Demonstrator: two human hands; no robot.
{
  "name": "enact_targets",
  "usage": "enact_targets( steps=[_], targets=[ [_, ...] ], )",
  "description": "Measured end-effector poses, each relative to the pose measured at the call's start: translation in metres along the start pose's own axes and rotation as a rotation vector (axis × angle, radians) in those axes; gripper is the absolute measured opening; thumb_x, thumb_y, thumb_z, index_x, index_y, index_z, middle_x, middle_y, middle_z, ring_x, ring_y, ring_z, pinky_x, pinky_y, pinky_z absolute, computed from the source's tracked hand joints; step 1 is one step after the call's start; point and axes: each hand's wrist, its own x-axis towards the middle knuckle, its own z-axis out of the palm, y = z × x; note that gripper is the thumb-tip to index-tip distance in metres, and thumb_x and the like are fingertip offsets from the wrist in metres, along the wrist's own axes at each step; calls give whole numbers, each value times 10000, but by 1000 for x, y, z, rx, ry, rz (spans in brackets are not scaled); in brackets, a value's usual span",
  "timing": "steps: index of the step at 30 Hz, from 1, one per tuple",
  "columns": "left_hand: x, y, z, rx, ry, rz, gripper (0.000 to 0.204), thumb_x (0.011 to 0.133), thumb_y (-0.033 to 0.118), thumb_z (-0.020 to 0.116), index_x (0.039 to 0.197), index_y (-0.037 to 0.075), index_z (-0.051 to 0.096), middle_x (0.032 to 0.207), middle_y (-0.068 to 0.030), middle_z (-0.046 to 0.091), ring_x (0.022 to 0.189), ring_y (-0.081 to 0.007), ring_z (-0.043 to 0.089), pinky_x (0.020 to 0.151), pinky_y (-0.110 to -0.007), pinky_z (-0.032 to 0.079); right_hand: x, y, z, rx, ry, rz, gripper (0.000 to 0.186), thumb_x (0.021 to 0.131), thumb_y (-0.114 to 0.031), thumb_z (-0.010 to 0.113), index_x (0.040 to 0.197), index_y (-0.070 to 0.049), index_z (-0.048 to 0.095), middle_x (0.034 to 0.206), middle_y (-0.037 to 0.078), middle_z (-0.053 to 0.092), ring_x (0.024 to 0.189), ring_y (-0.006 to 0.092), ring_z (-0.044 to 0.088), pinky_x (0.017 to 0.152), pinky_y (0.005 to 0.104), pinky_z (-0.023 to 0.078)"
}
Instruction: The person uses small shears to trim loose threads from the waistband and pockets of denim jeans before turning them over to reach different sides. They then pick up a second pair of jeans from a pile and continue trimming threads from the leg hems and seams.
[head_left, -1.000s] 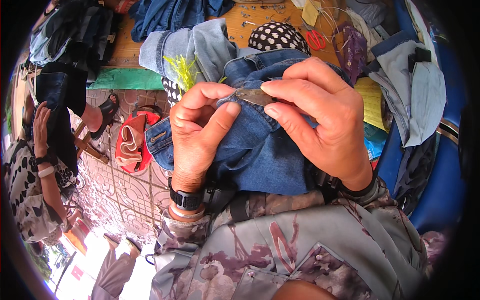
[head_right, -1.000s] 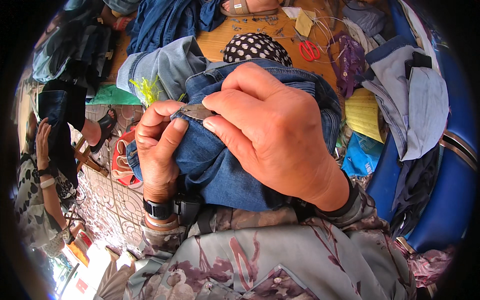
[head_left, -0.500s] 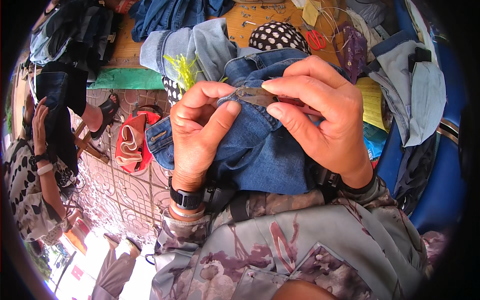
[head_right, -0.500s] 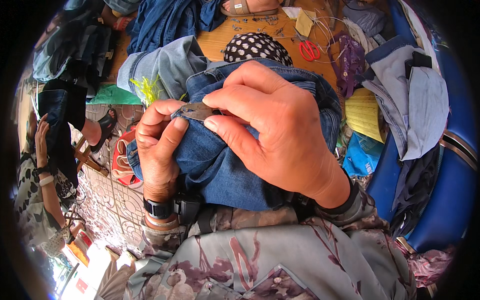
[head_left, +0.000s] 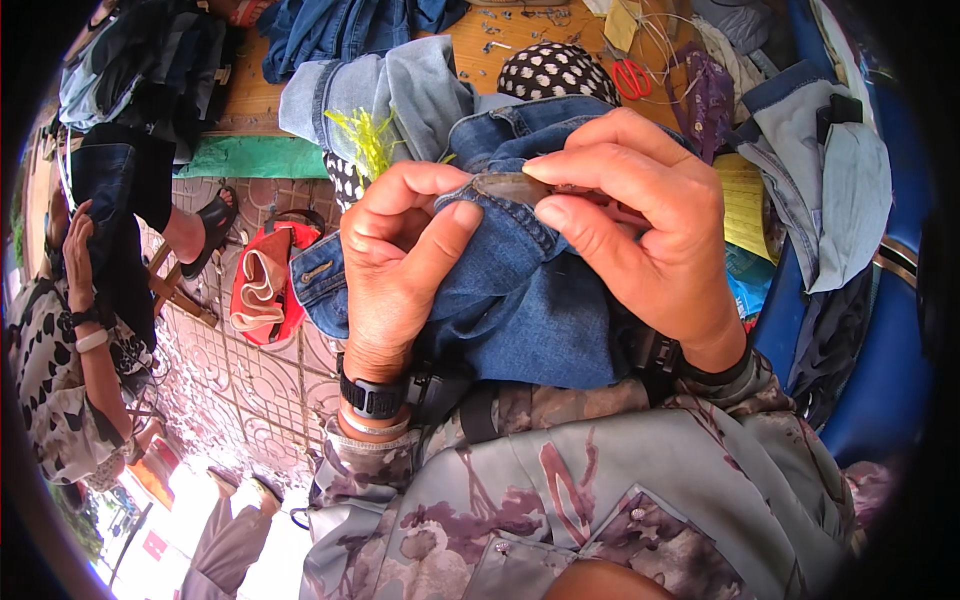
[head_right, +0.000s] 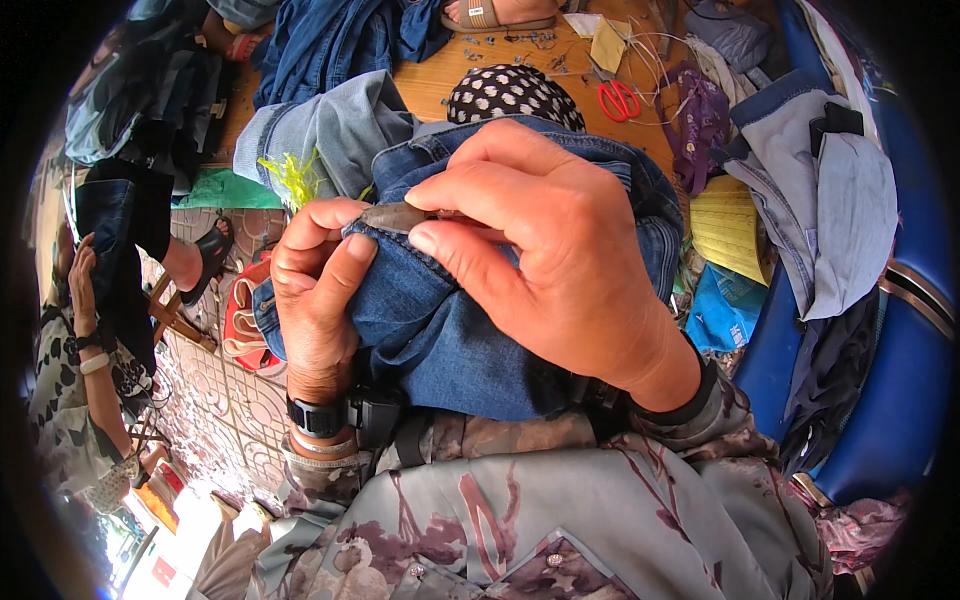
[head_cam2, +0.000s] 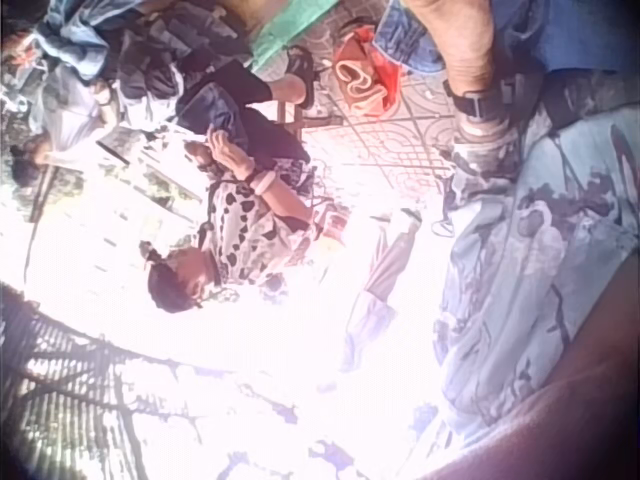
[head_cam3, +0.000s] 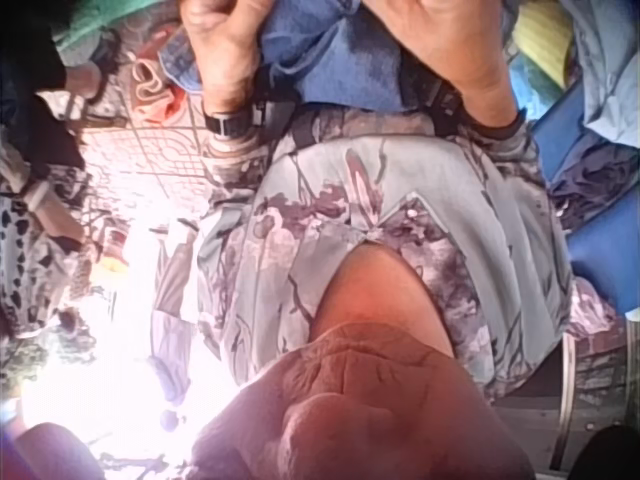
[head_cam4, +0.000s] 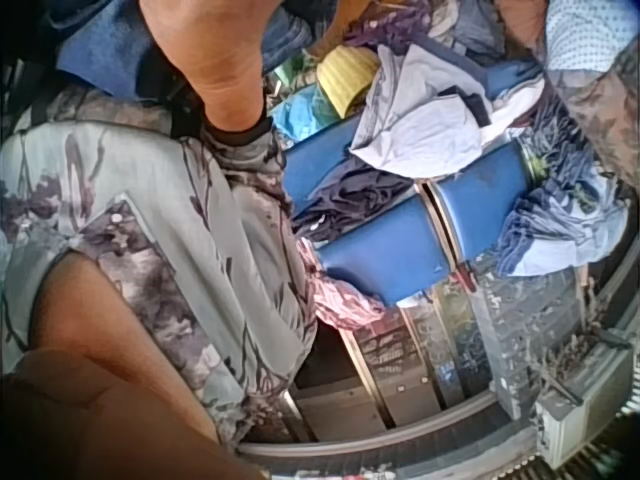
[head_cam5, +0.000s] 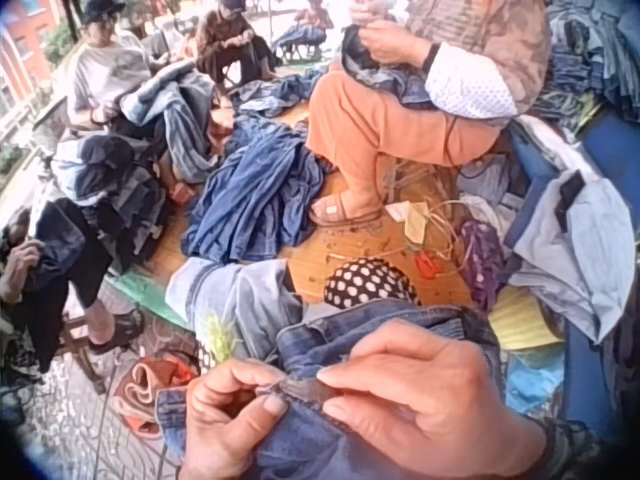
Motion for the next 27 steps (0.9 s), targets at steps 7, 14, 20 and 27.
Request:
enact_targets(
  steps=[7,14,20,27],
  targets=[
    [1,0,1,7,7,8,173,825,-46,617,989,5,598,879,13,618,793,-33,546,699,-170,428,1,-3,1,-76,-7,-24,201,736,-27,715,931,-18,666,827,63,571,635,111,549,506,217,426],
    [0,1,1,4,6,-9,167,828,-38,616,988,8,599,883,15,617,797,-31,544,700,-167,426,2,0,0,-69,-29,-43,183,741,-28,710,919,-17,667,802,58,570,619,106,541,503,217,420],
    [0,1,2,-5,2,-4,166,829,-36,615,989,8,599,875,21,611,786,-27,536,688,-163,419,2,1,2,-20,-25,-28,173,747,-30,706,913,-13,665,803,58,572,594,97,517,488,213,397],
    [-1,1,0,22,-3,-6,167,829,-33,615,991,5,596,877,14,610,788,-32,537,688,-170,422,3,1,2,-72,-24,-62,160,751,-19,697,908,-11,663,789,58,575,593,92,518,487,212,392]
  ],
)
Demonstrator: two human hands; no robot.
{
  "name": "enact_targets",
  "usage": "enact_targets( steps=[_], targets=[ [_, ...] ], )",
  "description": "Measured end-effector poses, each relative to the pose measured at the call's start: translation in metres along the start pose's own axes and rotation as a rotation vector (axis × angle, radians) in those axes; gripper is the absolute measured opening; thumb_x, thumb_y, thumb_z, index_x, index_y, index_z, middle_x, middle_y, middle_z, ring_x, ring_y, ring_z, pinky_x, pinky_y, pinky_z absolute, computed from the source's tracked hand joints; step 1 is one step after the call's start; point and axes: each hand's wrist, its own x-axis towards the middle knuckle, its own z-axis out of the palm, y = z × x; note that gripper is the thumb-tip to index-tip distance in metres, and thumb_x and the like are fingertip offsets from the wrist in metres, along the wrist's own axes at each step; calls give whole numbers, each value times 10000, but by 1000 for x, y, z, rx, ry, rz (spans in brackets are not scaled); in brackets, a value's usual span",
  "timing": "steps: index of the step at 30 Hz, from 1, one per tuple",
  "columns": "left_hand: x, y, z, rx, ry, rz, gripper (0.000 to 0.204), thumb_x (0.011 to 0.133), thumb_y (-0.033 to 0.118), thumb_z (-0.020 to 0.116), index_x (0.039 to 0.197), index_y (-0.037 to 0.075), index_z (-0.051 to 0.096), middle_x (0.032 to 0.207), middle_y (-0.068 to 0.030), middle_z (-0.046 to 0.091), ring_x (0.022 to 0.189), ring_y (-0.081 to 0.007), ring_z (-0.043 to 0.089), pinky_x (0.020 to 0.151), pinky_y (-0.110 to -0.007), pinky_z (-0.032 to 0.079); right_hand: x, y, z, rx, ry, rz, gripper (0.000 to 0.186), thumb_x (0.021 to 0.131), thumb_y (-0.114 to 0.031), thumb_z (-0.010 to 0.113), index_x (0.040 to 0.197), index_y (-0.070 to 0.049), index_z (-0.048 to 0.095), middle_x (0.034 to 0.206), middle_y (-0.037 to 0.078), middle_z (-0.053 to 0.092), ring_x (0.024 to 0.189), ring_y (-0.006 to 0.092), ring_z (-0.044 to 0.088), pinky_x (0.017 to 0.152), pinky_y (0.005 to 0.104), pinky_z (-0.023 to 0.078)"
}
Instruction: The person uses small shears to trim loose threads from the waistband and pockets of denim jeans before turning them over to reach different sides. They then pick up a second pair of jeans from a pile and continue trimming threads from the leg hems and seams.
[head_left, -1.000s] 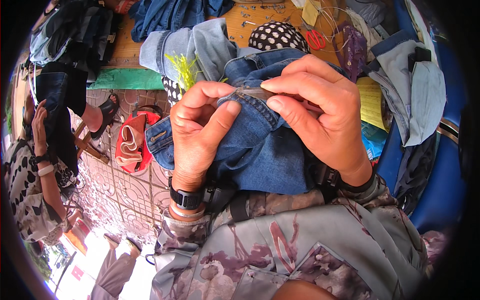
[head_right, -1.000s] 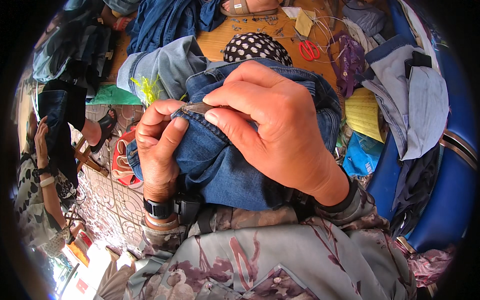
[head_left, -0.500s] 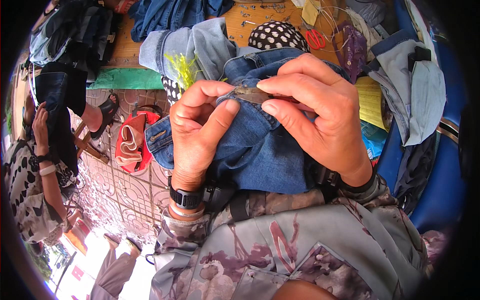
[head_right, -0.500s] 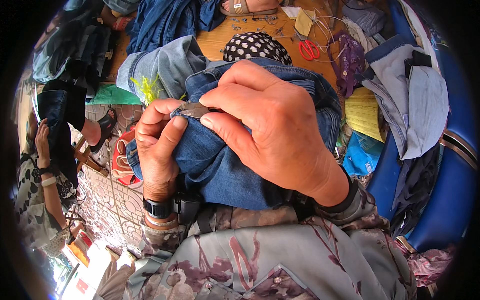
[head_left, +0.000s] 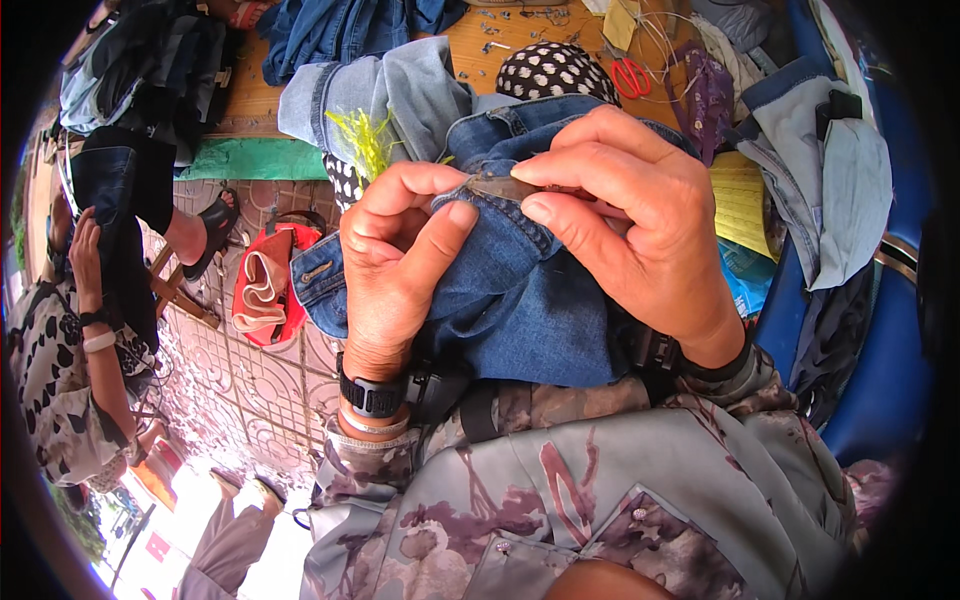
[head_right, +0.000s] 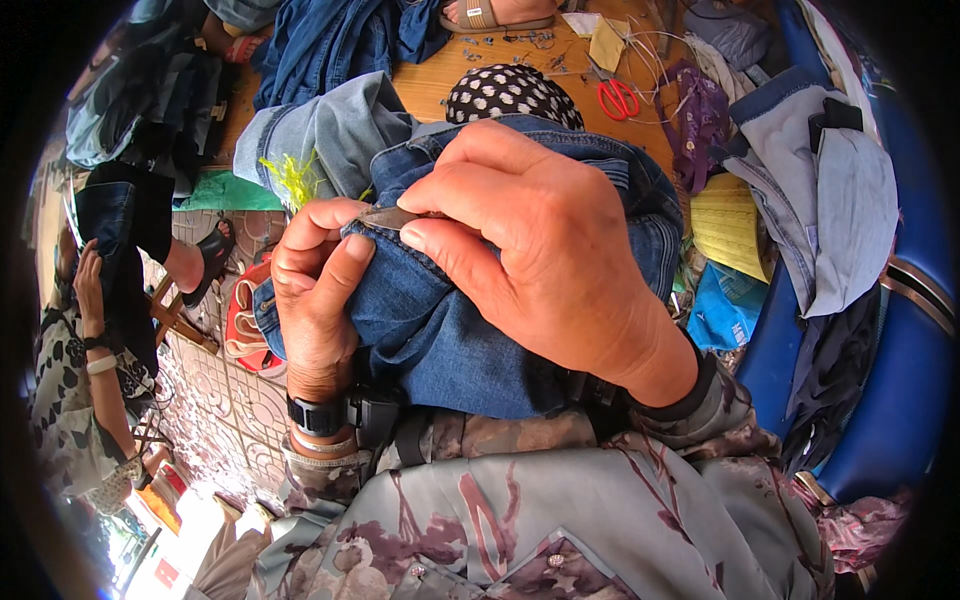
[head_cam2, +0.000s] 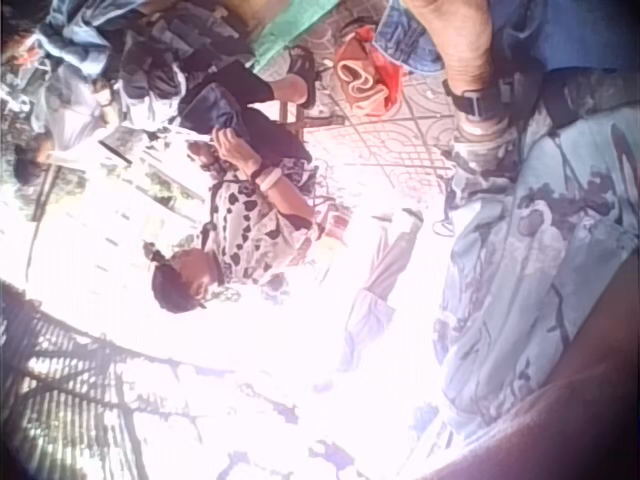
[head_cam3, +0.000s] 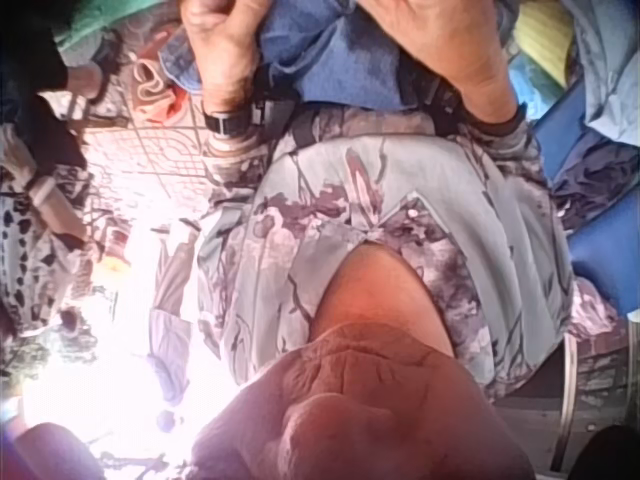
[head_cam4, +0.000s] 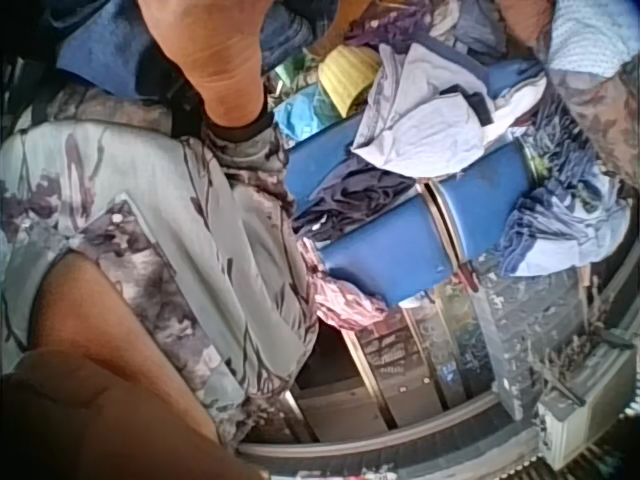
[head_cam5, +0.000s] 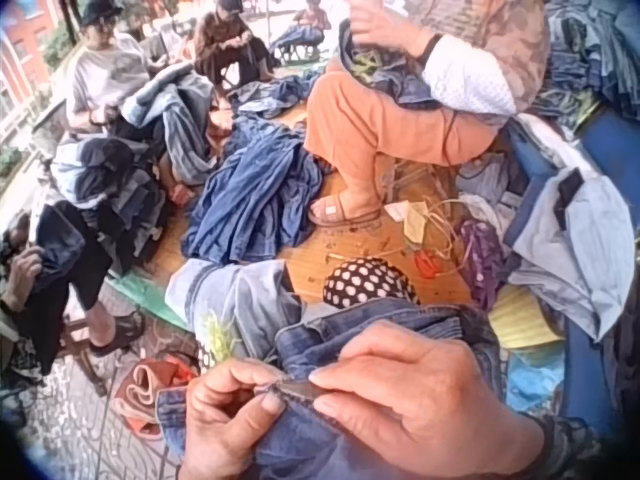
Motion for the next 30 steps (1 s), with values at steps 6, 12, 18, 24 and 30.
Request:
enact_targets(
  steps=[6,12,18,24,30],
  targets=[
    [0,1,3,-31,-9,17,166,830,-34,612,991,2,594,881,11,607,792,-40,536,697,-177,422,-5,12,1,237,29,160,175,762,-38,692,932,-11,663,819,61,576,610,77,515,499,198,384],
    [0,-2,0,-19,-2,25,180,821,-58,611,992,-3,602,899,4,604,814,-49,538,714,-182,423,-4,-2,-2,58,12,71,196,754,-41,701,945,-15,663,837,63,571,618,89,531,506,197,399],
    [0,-4,-1,-34,0,42,203,810,-78,613,1001,-8,613,927,-2,600,833,-57,539,727,-188,426,-1,-1,-2,-40,8,8,182,752,-46,701,928,-18,666,822,68,571,610,112,540,493,217,405],
    [0,-5,-2,-33,-6,53,206,810,-80,610,1003,-9,614,932,-12,604,843,-67,548,736,-191,430,0,0,-2,-15,7,13,148,759,-28,688,905,-11,668,814,70,570,609,107,540,495,207,399],
    [0,-1,1,-32,-6,22,184,818,-66,606,993,-10,610,901,-3,610,813,-54,545,720,-183,427,-4,1,-3,117,37,97,160,763,-34,689,919,-10,667,817,65,560,614,103,539,501,204,404]
  ],
)
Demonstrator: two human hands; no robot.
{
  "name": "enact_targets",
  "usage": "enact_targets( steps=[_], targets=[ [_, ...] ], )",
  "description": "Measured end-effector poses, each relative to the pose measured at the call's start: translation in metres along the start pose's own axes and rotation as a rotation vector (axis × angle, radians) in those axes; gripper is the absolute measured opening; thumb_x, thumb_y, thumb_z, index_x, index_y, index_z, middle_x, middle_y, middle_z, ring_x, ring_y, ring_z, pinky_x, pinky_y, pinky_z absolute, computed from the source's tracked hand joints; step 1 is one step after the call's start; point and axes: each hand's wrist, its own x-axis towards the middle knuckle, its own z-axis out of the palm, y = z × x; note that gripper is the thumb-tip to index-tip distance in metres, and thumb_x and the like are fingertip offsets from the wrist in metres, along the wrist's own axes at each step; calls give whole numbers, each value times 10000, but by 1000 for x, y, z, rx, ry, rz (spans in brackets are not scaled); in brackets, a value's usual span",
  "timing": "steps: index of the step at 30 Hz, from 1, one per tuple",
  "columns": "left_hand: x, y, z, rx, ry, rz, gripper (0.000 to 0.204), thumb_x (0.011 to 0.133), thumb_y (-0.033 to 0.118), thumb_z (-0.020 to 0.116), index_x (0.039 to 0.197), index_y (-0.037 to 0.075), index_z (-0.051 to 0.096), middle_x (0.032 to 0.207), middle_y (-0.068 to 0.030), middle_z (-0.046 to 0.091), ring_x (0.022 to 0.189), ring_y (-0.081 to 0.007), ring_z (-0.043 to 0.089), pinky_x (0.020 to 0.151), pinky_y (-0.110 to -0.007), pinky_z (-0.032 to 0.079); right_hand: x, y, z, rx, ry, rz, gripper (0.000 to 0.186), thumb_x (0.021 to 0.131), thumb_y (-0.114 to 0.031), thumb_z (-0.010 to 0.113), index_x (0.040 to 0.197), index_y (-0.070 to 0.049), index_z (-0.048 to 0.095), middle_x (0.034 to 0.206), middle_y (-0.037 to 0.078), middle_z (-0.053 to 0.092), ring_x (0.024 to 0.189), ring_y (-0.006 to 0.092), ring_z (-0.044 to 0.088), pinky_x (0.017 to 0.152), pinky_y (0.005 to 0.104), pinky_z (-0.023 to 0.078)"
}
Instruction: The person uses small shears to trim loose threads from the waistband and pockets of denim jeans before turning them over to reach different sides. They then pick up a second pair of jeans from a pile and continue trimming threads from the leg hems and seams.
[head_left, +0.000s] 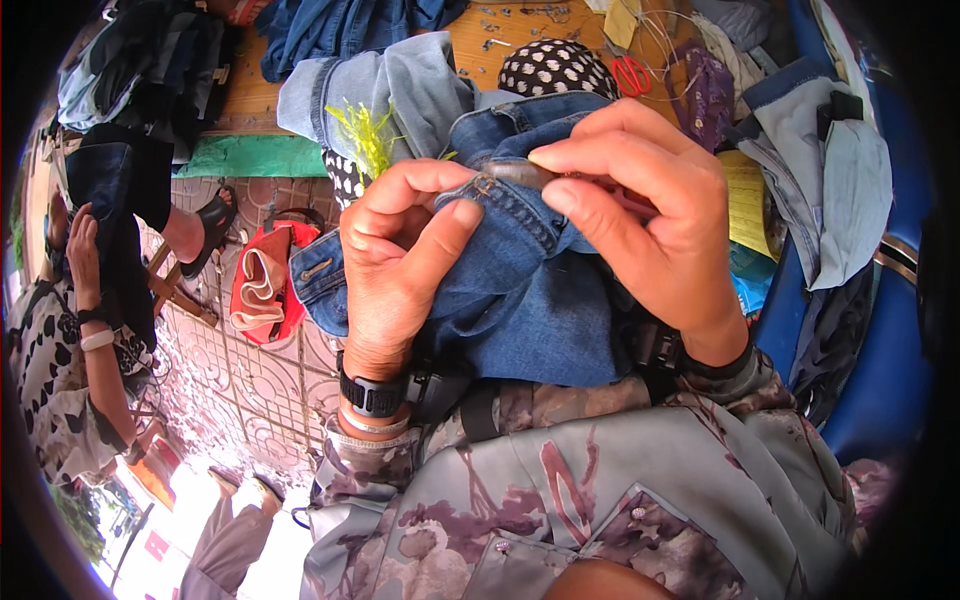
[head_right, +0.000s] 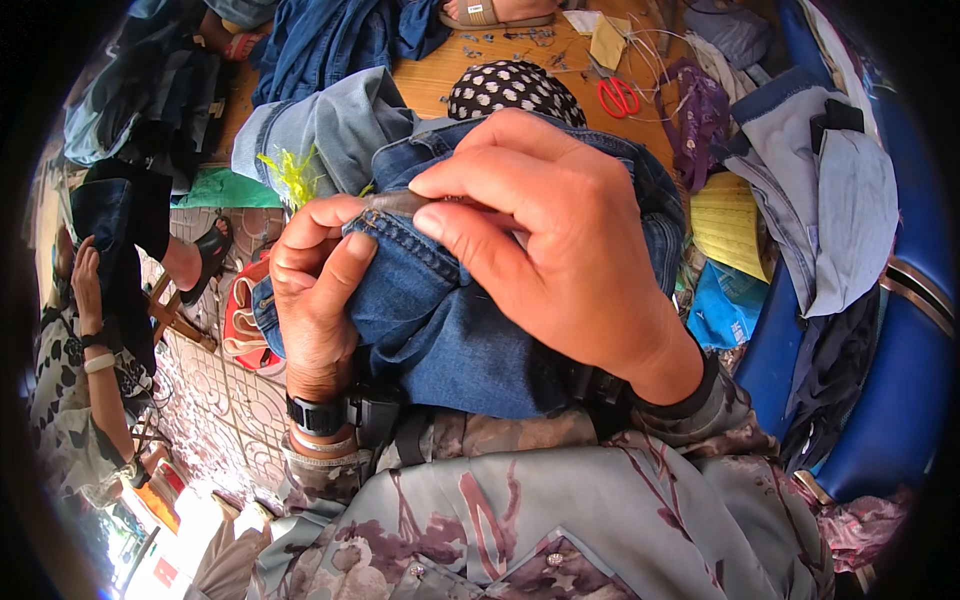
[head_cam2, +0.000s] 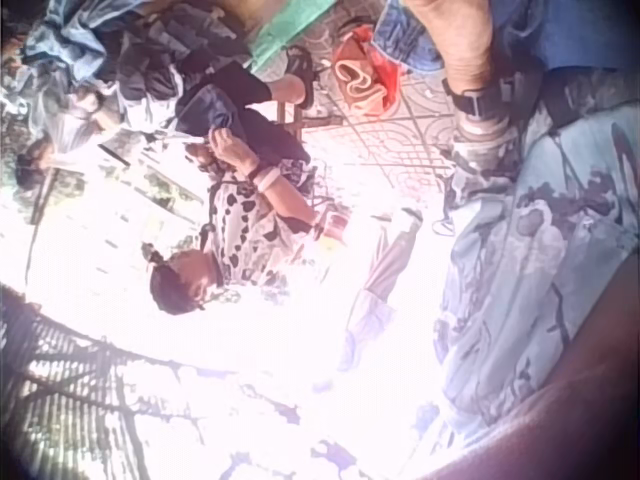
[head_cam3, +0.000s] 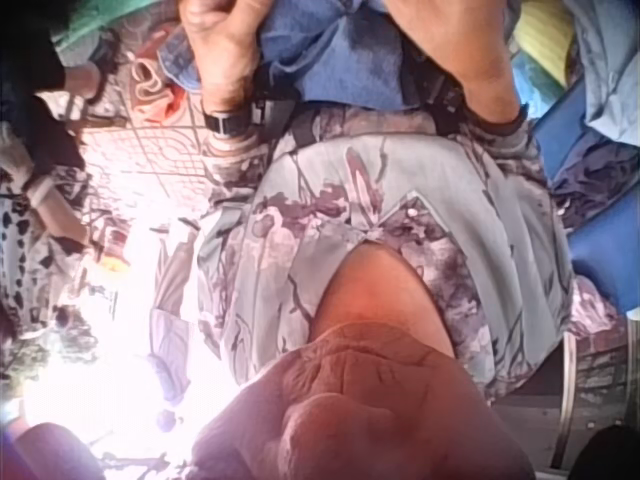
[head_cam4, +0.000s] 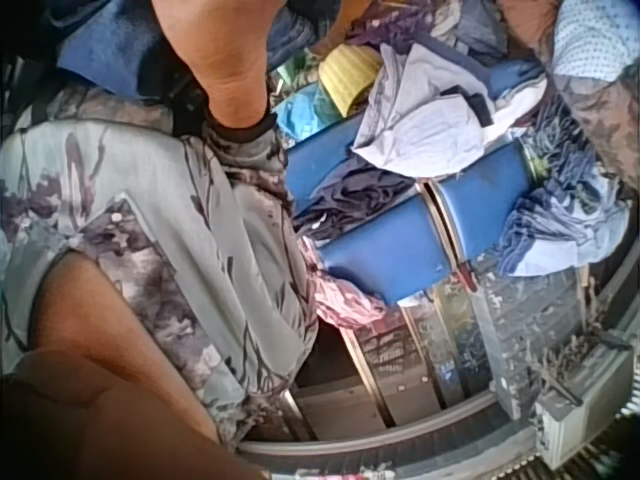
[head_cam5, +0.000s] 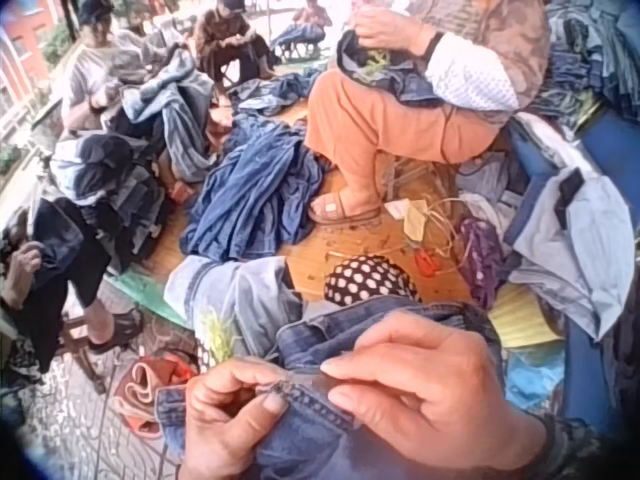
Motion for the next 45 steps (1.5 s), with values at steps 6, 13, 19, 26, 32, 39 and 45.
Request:
enact_targets(
  steps=[6,13,19,26,32,39,45],
  targets=[
    [-1,0,-1,0,6,-9,173,821,-59,609,985,-4,607,888,10,608,800,-40,537,706,-175,421,0,-7,1,-143,-19,-103,199,734,-22,708,928,-14,664,821,70,560,621,116,539,503,216,419],
    [1,-1,-1,21,-8,4,164,823,-52,615,978,-1,606,880,10,608,794,-38,537,701,-171,419,2,-7,0,-176,-46,-117,210,724,-14,710,928,-15,660,822,77,565,630,138,546,491,225,417],
    [-1,0,-1,24,4,-17,163,823,-54,611,978,-3,604,872,9,610,785,-43,539,697,-174,421,3,-5,1,-171,-47,-137,187,727,-18,709,907,-7,660,799,71,569,627,142,546,513,232,422],
    [0,-2,-2,14,-15,-3,166,820,-59,611,975,-4,603,885,0,611,795,-44,541,701,-177,424,3,-2,0,-99,-64,-95,173,738,-26,707,904,-5,662,793,58,567,609,108,520,508,221,398],
    [0,-2,-2,2,-11,0,164,821,-62,607,975,-7,602,894,-7,615,810,-50,547,718,-182,429,3,-2,1,-132,-57,-122,163,744,-26,702,900,-3,661,784,56,563,594,105,506,501,217,386],
    [0,-2,0,16,-17,15,159,826,-58,602,976,-8,600,907,-12,620,823,-57,555,732,-187,434,2,0,0,17,-86,-3,125,790,-27,664,910,9,659,791,42,571,607,64,494,514,192,371],
    [-2,0,0,-15,-26,19,163,829,-54,598,985,-8,599,913,-11,617,834,-59,552,743,-191,431,0,12,-3,280,-125,187,121,850,-53,620,934,27,655,846,27,579,672,32,495,552,167,367]
  ],
)
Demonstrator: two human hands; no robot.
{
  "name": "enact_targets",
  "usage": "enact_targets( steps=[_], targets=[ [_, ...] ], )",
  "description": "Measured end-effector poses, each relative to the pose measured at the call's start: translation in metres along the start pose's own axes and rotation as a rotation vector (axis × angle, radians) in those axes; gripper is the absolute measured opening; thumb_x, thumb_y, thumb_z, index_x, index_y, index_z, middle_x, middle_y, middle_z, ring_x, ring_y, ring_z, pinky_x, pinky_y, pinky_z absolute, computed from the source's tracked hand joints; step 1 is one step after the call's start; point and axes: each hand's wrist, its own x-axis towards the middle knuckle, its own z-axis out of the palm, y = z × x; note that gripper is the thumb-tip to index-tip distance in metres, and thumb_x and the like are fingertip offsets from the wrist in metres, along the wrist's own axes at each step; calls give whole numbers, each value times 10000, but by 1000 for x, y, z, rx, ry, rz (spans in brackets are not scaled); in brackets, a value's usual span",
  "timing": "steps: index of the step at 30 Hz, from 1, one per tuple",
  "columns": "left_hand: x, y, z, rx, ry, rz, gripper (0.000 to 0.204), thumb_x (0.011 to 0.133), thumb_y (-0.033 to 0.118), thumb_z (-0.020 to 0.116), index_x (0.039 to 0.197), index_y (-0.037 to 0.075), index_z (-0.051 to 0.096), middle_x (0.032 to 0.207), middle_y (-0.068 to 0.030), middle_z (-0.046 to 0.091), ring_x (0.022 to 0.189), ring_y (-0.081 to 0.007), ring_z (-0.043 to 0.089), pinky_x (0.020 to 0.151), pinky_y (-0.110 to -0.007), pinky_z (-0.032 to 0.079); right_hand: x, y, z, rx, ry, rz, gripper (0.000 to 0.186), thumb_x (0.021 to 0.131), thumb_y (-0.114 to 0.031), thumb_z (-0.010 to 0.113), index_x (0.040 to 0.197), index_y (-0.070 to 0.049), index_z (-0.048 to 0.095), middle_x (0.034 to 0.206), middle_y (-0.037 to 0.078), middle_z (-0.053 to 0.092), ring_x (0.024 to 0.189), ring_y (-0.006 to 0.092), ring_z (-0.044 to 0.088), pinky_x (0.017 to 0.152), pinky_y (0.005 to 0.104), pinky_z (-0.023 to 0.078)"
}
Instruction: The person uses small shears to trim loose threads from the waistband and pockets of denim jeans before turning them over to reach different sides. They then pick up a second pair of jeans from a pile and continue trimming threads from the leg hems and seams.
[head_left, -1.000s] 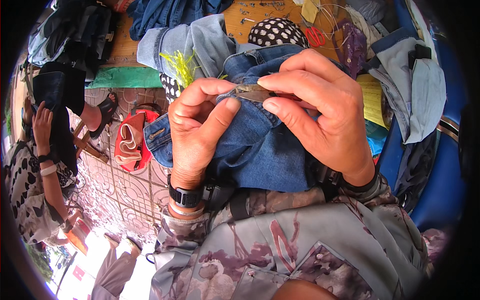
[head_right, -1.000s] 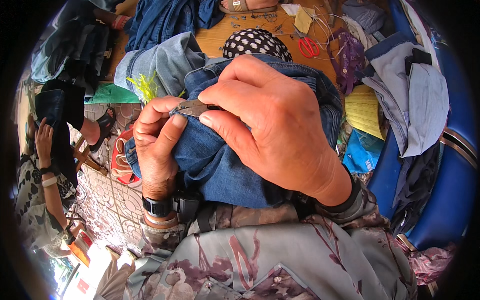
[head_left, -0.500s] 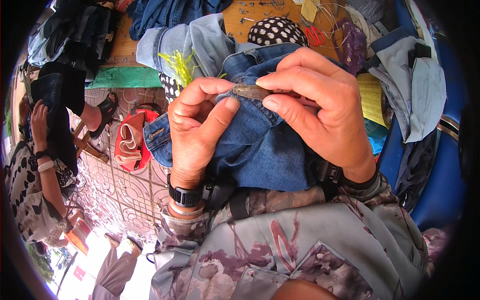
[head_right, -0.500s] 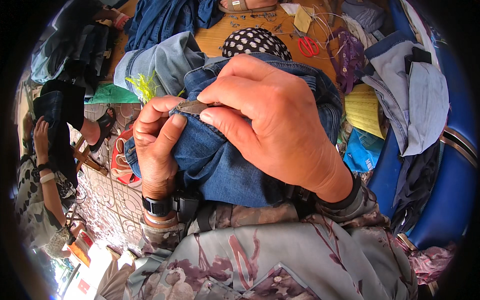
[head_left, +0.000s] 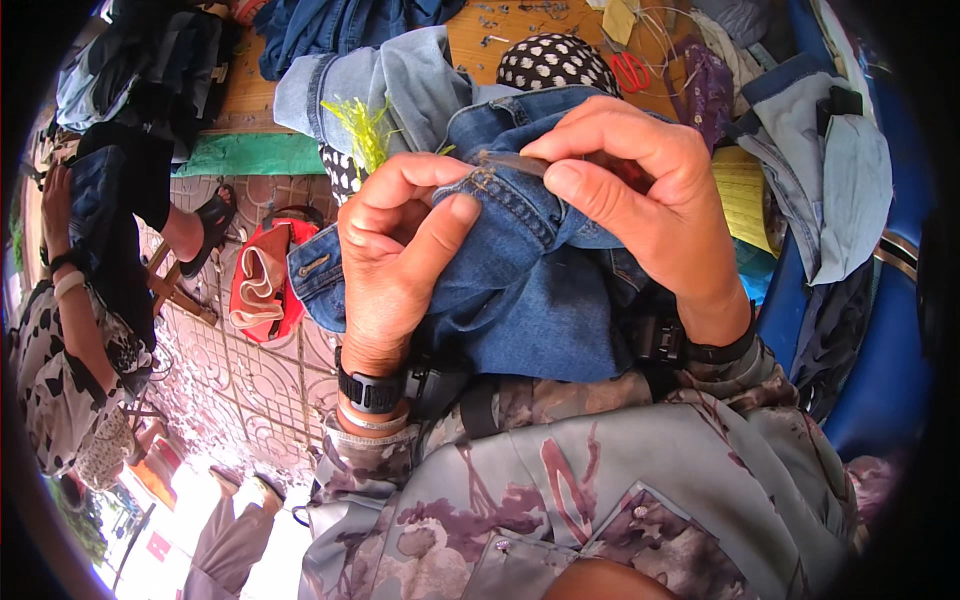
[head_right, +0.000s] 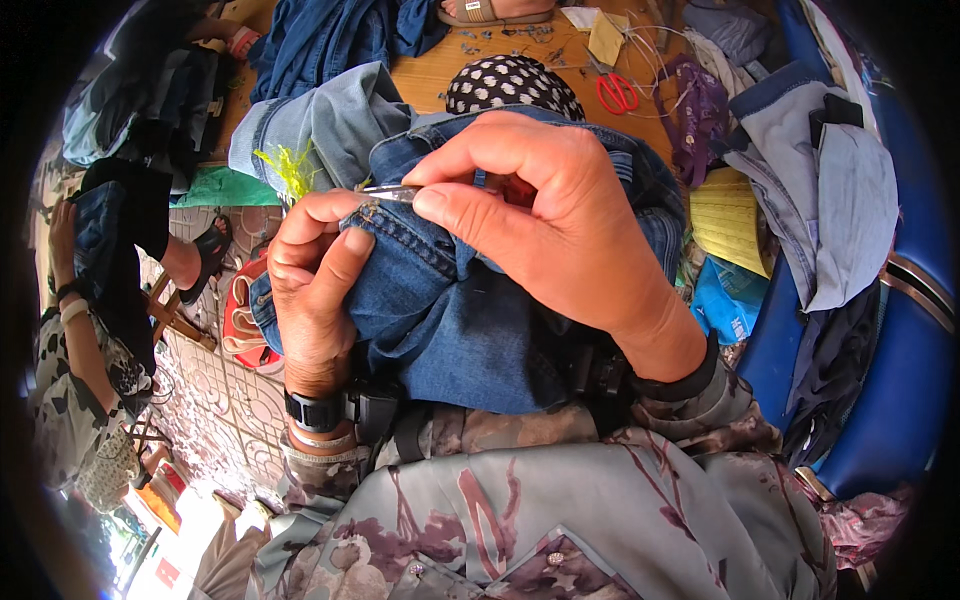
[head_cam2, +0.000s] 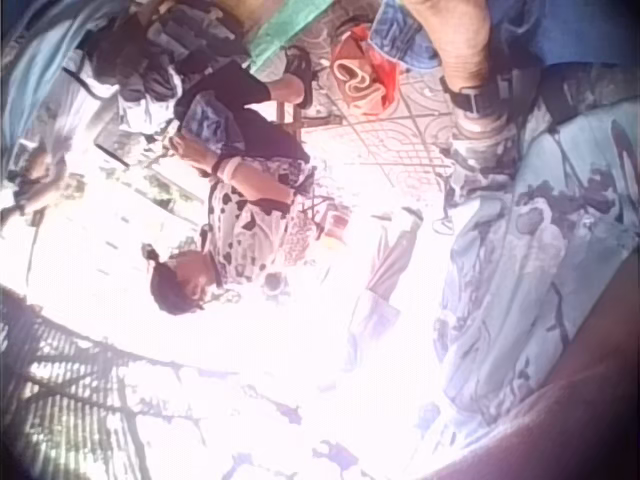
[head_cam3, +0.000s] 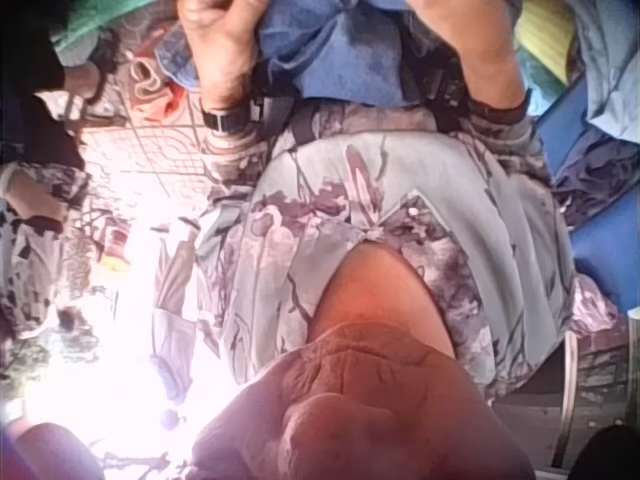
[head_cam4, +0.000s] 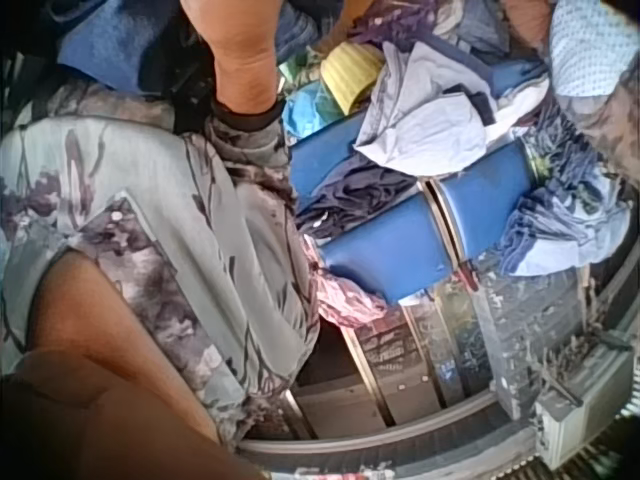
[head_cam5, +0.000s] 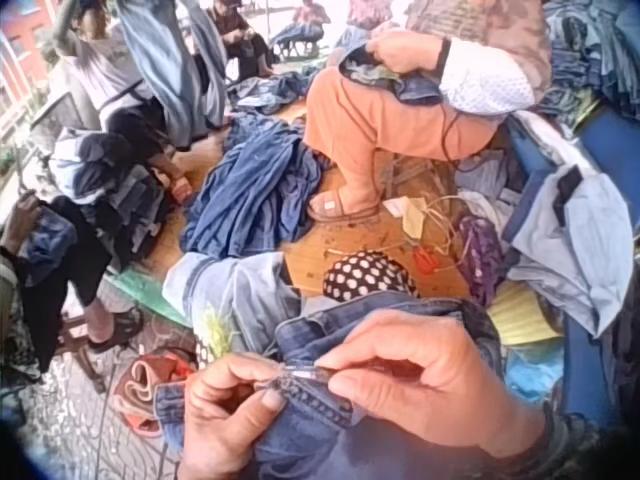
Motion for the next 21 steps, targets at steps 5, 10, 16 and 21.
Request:
enact_targets(
  steps=[5,10,16,21],
  targets=[
    [2,1,0,-2,-1,-8,171,829,-50,600,994,-9,596,911,-9,612,835,-59,549,743,-190,428,3,6,6,78,84,-32,106,838,-68,644,907,12,651,718,-15,580,567,-3,460,479,168,342],
    [4,7,5,-2,-6,-29,131,834,-24,606,962,-2,596,882,9,605,816,-48,542,736,-174,414,4,10,10,129,90,28,137,852,-105,639,928,8,647,683,-31,561,553,-13,449,477,160,330],
    [4,-4,6,112,76,-16,129,912,100,545,813,29,588,775,65,553,671,-4,434,613,-156,346,2,8,13,201,64,82,166,889,-132,598,968,9,634,737,-47,576,578,-19,439,498,146,328],
    [7,-7,13,16,141,-46,195,941,146,512,801,29,580,757,74,516,679,-6,388,628,-170,323,0,21,0,575,134,160,347,968,-272,454,1079,28,590,765,-46,514,540,-3,340,487,154,271]
  ],
)
